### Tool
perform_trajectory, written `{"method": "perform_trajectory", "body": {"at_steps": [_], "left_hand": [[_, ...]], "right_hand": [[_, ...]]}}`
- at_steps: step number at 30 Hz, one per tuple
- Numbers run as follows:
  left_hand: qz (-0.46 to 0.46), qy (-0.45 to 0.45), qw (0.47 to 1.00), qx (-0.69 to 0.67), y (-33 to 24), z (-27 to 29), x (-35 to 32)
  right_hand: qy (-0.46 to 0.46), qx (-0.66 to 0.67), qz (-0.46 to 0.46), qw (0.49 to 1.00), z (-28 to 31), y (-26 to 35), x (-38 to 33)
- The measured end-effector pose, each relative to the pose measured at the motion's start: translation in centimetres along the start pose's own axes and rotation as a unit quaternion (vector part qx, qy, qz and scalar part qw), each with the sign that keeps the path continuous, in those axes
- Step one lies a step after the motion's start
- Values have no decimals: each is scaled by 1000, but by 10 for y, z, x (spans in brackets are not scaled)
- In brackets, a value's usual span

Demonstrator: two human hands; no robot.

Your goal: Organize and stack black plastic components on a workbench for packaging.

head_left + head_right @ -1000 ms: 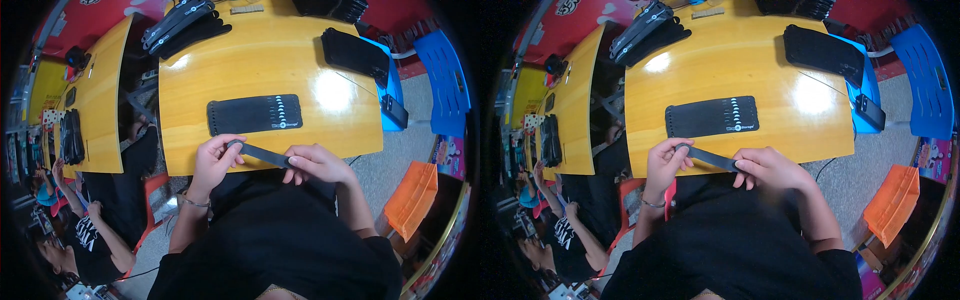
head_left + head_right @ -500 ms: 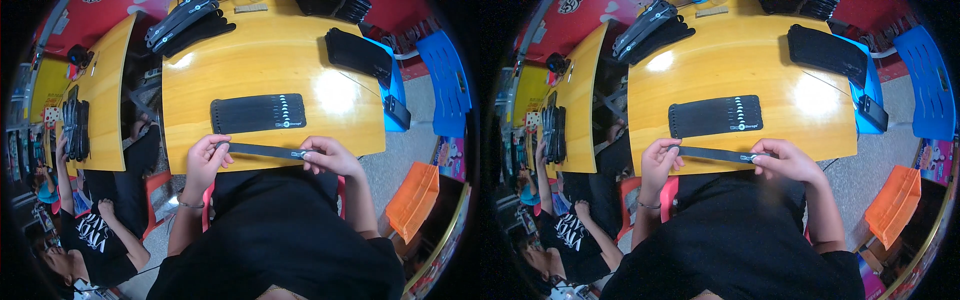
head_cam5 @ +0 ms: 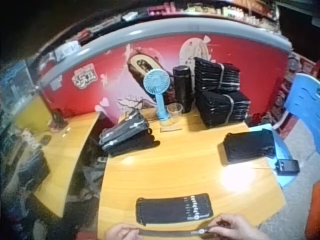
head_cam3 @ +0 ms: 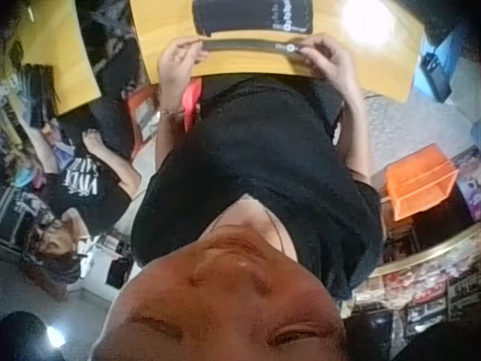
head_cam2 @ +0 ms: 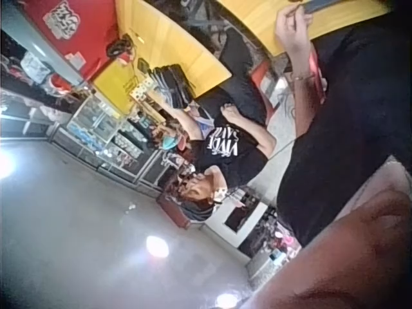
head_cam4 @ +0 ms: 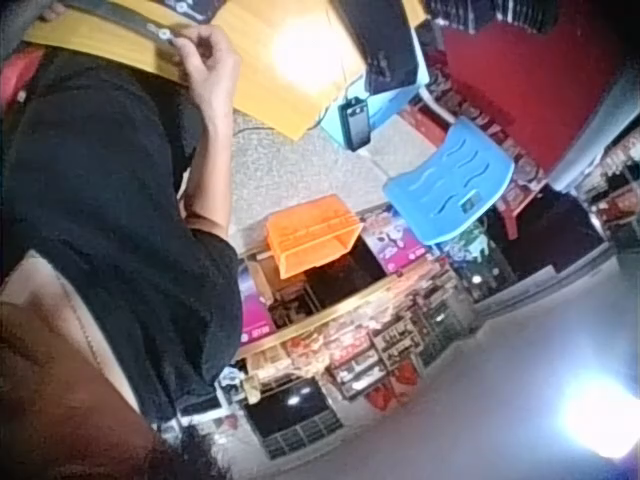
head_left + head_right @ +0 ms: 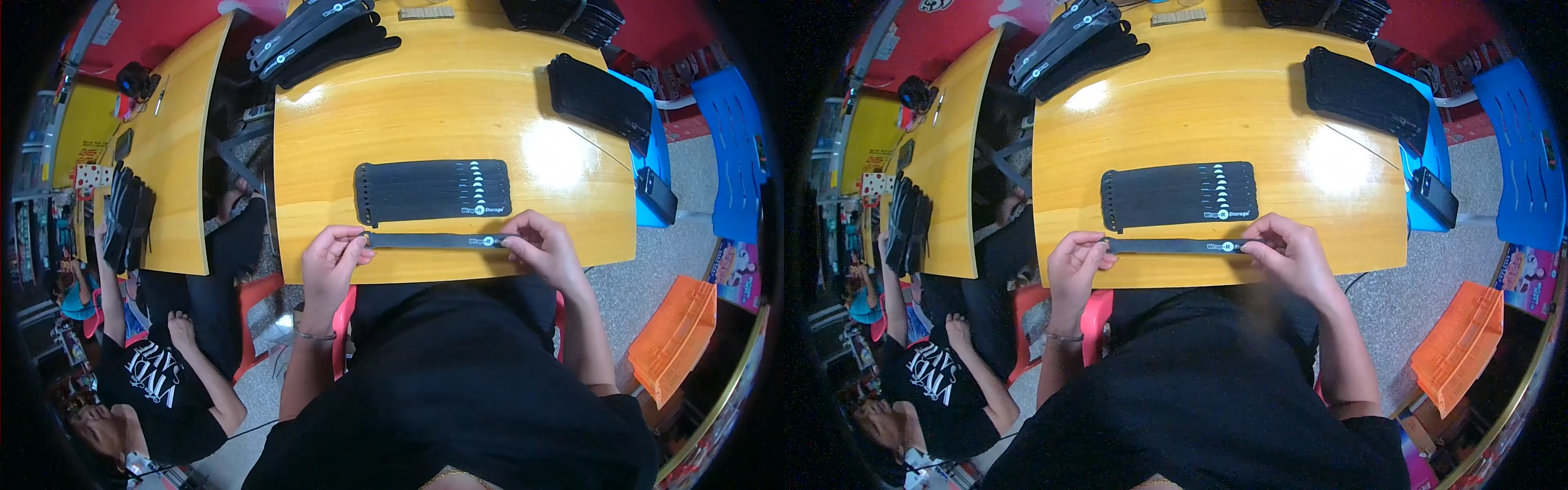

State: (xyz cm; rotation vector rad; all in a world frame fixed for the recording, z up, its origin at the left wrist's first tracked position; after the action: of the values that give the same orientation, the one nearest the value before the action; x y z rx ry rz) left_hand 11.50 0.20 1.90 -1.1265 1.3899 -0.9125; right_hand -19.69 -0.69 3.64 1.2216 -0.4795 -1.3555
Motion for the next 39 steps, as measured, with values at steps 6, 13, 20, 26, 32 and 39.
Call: {"method": "perform_trajectory", "body": {"at_steps": [6,13,20,26,32,39], "left_hand": [[-24,-12,1000,1,5,-3,8],[-44,-42,998,19,17,-1,18],[-33,-56,997,38,18,0,22],[-38,-69,996,44,20,-2,24],[-40,-69,996,51,21,-1,25],[-31,-72,996,49,22,-2,26]], "right_hand": [[-38,42,-25,998,-2,-7,7],[-57,54,-43,996,-3,-12,12],[-97,73,-49,991,-7,-17,17],[-109,72,-49,990,-8,-21,19],[-114,84,-41,989,-9,-23,20],[-115,87,-41,989,-8,-23,21]]}}
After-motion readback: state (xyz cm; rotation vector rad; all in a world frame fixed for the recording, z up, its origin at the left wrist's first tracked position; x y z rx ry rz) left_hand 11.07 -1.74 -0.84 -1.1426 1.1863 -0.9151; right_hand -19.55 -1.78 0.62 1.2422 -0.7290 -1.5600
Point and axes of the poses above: each hand's wrist, its own x-axis towards the middle knuckle, its own z-axis out of the back of the hand, y = z × x, the point moved 1 cm from there along x, towards the middle knuckle, and after that the axes turned 13 degrees about -x, right-handed, at the moved point
